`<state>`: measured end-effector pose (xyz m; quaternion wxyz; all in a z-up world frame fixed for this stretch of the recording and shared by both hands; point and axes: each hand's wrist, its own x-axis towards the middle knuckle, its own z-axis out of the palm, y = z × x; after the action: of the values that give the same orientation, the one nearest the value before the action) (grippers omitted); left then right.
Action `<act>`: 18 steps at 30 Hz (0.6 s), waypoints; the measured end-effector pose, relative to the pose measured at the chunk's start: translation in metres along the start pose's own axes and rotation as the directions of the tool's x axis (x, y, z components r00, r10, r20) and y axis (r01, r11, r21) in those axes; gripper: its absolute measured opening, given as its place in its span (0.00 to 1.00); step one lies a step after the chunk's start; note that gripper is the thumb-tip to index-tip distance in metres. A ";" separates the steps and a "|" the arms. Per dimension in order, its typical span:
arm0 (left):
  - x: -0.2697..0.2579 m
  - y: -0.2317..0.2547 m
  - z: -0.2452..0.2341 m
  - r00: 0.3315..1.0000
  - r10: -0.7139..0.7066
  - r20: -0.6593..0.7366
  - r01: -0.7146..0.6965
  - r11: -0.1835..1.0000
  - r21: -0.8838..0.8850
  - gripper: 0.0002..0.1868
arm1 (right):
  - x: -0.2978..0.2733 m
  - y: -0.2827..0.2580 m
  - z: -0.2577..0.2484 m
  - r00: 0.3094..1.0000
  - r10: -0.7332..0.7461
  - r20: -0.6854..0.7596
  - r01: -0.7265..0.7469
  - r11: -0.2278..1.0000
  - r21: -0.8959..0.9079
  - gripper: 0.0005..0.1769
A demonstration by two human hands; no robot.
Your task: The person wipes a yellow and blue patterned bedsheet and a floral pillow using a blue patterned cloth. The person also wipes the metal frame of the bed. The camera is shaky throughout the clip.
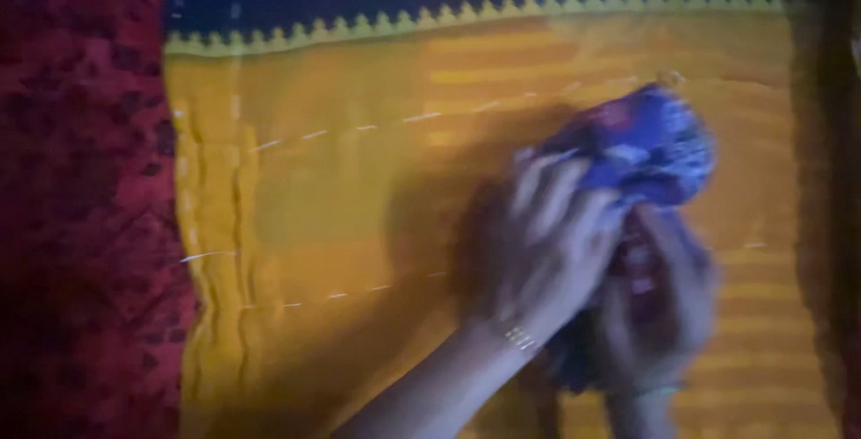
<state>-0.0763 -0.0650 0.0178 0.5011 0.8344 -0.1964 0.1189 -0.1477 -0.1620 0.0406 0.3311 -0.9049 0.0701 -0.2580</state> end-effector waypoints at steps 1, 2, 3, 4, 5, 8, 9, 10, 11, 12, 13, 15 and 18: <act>0.013 0.008 0.029 0.999 0.051 0.000 -0.051 0.999 -0.009 0.13 | 0.008 0.019 -0.012 0.999 0.015 -0.036 -0.015 1.000 -0.002 0.30; 0.026 0.015 0.057 0.995 0.102 0.000 -0.102 0.995 -0.021 0.16 | 0.017 0.038 -0.024 0.998 0.014 -0.061 -0.018 0.997 -0.071 0.27; 0.040 0.023 0.085 0.994 0.108 0.032 -0.108 0.994 -0.002 0.18 | 0.026 0.055 -0.034 0.996 0.011 -0.084 -0.023 0.990 -0.140 0.25; 0.050 0.027 0.107 0.989 0.127 0.076 -0.132 0.989 0.064 0.18 | 0.033 0.073 -0.041 0.996 0.020 -0.085 -0.036 0.981 -0.191 0.25; 0.061 0.030 0.128 0.982 0.147 0.119 -0.161 0.979 0.127 0.18 | 0.040 0.089 -0.046 0.996 0.029 -0.087 -0.050 0.969 -0.240 0.26; 0.084 0.026 0.177 0.962 0.171 0.211 -0.232 0.922 0.310 0.22 | 0.056 0.130 -0.048 0.997 0.061 -0.046 -0.070 0.967 -0.244 0.27; 0.088 0.020 0.186 0.972 0.144 0.186 -0.195 0.936 0.292 0.26 | 0.057 0.138 -0.048 0.997 0.070 -0.024 -0.074 0.973 -0.220 0.28; 0.088 0.017 0.195 0.980 0.116 0.162 -0.157 0.949 0.273 0.30 | 0.054 0.142 -0.049 0.994 0.105 -0.031 -0.110 0.965 -0.239 0.27; 0.087 0.013 0.200 0.971 0.121 0.205 -0.174 0.948 0.266 0.29 | 0.050 0.145 -0.047 0.989 0.139 -0.040 -0.145 0.955 -0.258 0.27; 0.086 0.008 0.203 0.961 0.127 0.244 -0.191 0.946 0.260 0.29 | 0.049 0.147 -0.044 0.984 0.170 -0.049 -0.177 0.945 -0.274 0.26; 0.084 0.004 0.204 0.950 0.133 0.283 -0.208 0.945 0.254 0.28 | 0.048 0.148 -0.042 0.984 0.171 -0.053 -0.179 0.937 -0.299 0.26; 0.081 -0.002 0.202 0.934 0.118 0.336 -0.212 0.942 0.260 0.22 | 0.046 0.145 -0.035 0.985 0.166 -0.053 -0.174 0.921 -0.349 0.25; 0.077 -0.018 0.187 0.935 0.157 0.318 -0.258 0.917 0.306 0.21 | 0.047 0.137 -0.017 0.983 0.179 -0.041 -0.183 0.949 -0.255 0.24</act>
<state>0.0010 -0.2385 -0.0534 0.2989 0.8911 -0.3315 0.0821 -0.1100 -0.2912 -0.0160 0.2325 -0.9277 0.1886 -0.2228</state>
